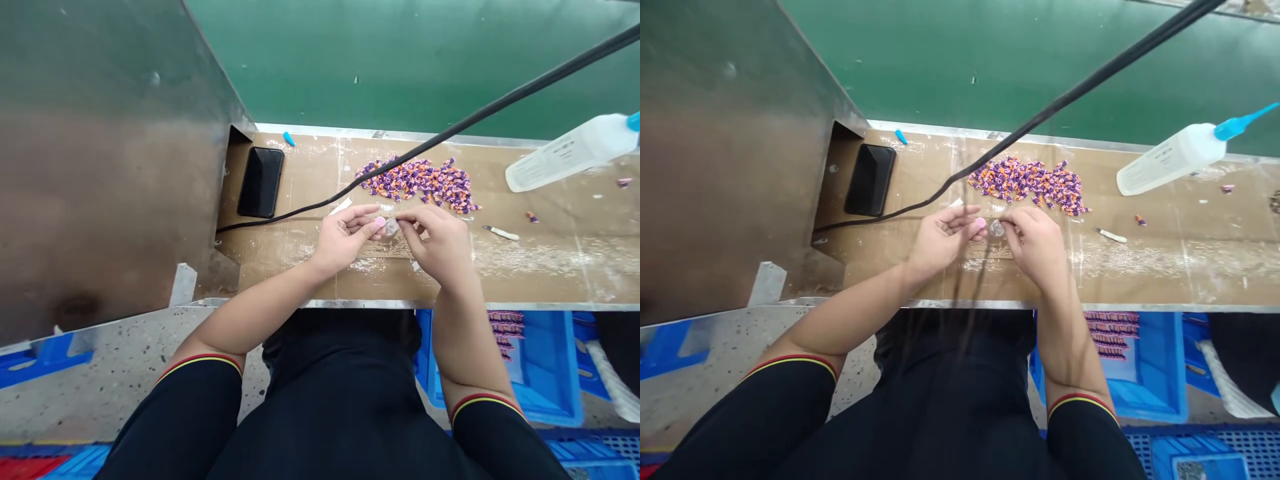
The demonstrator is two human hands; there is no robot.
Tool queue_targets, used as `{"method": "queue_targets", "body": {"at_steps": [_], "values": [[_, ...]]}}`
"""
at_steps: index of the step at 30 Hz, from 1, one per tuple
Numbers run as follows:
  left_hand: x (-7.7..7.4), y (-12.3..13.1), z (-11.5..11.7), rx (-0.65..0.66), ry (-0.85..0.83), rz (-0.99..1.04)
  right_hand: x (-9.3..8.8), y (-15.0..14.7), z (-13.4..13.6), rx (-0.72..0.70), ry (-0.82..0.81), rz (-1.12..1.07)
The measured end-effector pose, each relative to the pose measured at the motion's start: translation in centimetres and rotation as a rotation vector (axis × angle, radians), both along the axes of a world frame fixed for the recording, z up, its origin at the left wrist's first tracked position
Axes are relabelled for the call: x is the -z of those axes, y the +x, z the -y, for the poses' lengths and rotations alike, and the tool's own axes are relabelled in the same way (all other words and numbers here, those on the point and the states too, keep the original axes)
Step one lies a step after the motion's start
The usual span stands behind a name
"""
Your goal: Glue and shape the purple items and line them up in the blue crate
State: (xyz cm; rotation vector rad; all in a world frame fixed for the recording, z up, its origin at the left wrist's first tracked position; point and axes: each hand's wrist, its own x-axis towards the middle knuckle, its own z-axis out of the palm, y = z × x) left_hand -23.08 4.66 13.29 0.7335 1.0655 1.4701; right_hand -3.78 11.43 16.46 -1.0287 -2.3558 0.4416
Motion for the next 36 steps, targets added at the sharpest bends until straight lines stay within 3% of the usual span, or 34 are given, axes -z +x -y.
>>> {"method": "queue_targets", "body": {"at_steps": [4,6,15,22,29,36], "values": [[0.9,-0.1,0.2,-0.049,-0.016,0.003,2.2,-1.9,2.6,0.142,-0.125,-0.418],[0.9,-0.1,0.5,-0.056,0.001,-0.010,3.2,-2.8,3.6,0.166,-0.123,-0.510],[-0.1,0.0,1.8,-0.076,-0.040,-0.041,4.2,-3.2,4.0,0.190,0.091,-0.406],[-0.9,-0.3,2.0,-0.066,-0.055,-0.090,4.7,-3.0,4.1,0.213,0.111,-0.387],[-0.7,-0.1,2.2,-0.074,-0.022,-0.109,4.5,-2.9,4.3,0.214,0.043,-0.323],[0.1,-0.4,2.3,-0.087,0.142,-0.319,4.8,-3.2,4.2,0.209,0.142,-0.354]]}}
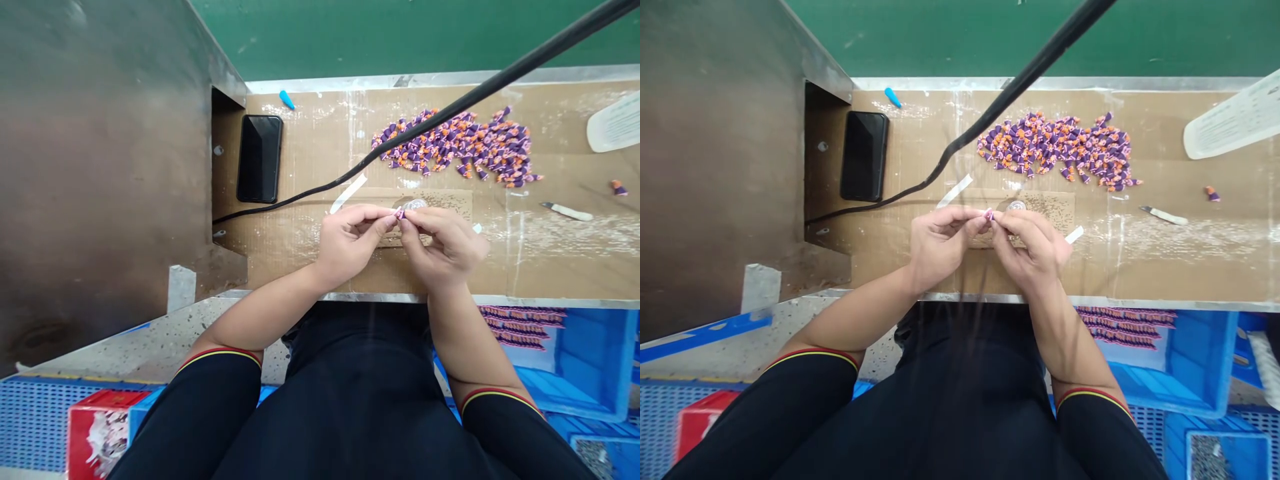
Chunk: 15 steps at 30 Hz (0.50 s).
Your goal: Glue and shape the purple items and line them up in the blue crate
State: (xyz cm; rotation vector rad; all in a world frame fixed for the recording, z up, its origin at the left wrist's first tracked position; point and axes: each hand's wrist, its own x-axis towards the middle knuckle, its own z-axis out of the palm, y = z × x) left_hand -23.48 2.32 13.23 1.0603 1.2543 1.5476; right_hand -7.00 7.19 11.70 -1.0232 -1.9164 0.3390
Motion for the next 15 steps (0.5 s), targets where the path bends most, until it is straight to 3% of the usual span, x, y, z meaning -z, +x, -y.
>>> {"method": "queue_targets", "body": {"at_steps": [4,9,15], "values": [[0.8,-0.2,-0.1,-0.017,0.096,-0.123,0.3,0.0,0.0,-0.019,0.138,-0.046],[1.3,0.1,0.1,-0.053,0.117,-0.151,-0.3,-0.3,0.4,-0.003,0.175,-0.017],[1.5,0.8,0.3,-0.031,0.084,0.004,-0.3,-0.5,0.4,-0.016,0.236,-0.035]]}}
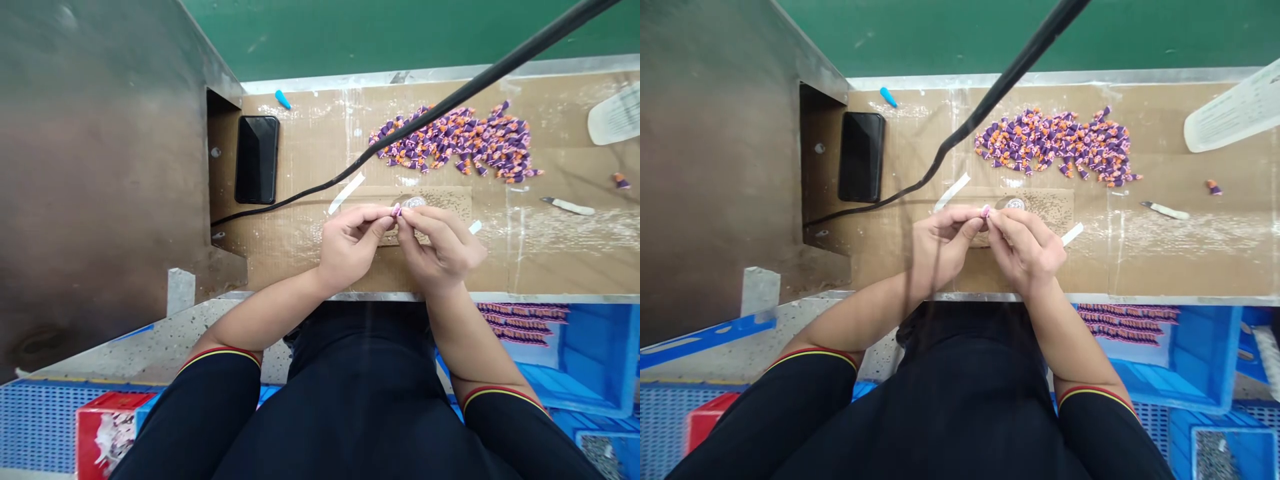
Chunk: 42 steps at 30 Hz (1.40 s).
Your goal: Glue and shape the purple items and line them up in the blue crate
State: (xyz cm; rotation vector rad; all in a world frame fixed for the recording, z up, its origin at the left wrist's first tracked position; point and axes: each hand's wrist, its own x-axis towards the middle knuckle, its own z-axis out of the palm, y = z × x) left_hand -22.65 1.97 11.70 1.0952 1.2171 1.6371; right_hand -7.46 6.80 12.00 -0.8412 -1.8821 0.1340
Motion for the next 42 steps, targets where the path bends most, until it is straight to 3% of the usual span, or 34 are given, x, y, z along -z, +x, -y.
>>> {"method": "queue_targets", "body": {"at_steps": [10,17,22,27,32,35,42], "values": [[-0.4,-0.1,0.0,0.021,-0.029,0.052,0.9,0.3,-0.3,-0.007,-0.047,0.010],[0.0,0.0,0.0,0.083,-0.001,0.059,0.6,1.0,-0.6,-0.029,-0.224,0.016],[0.7,-0.2,0.1,0.088,0.038,0.029,-1.4,7.1,-2.7,-0.020,-0.344,0.188],[1.2,-0.3,-0.2,0.049,0.132,-0.062,-3.3,14.6,-5.0,-0.117,-0.353,0.589],[1.2,-0.4,-0.2,0.023,0.138,-0.100,-2.5,16.3,-4.9,-0.293,-0.349,0.825],[1.1,-0.5,-0.2,0.021,0.093,-0.093,-1.7,16.5,-4.3,-0.295,-0.306,0.794],[0.9,-0.9,-0.5,-0.023,0.058,-0.138,-0.5,16.9,-3.1,-0.131,-0.388,0.451]]}}
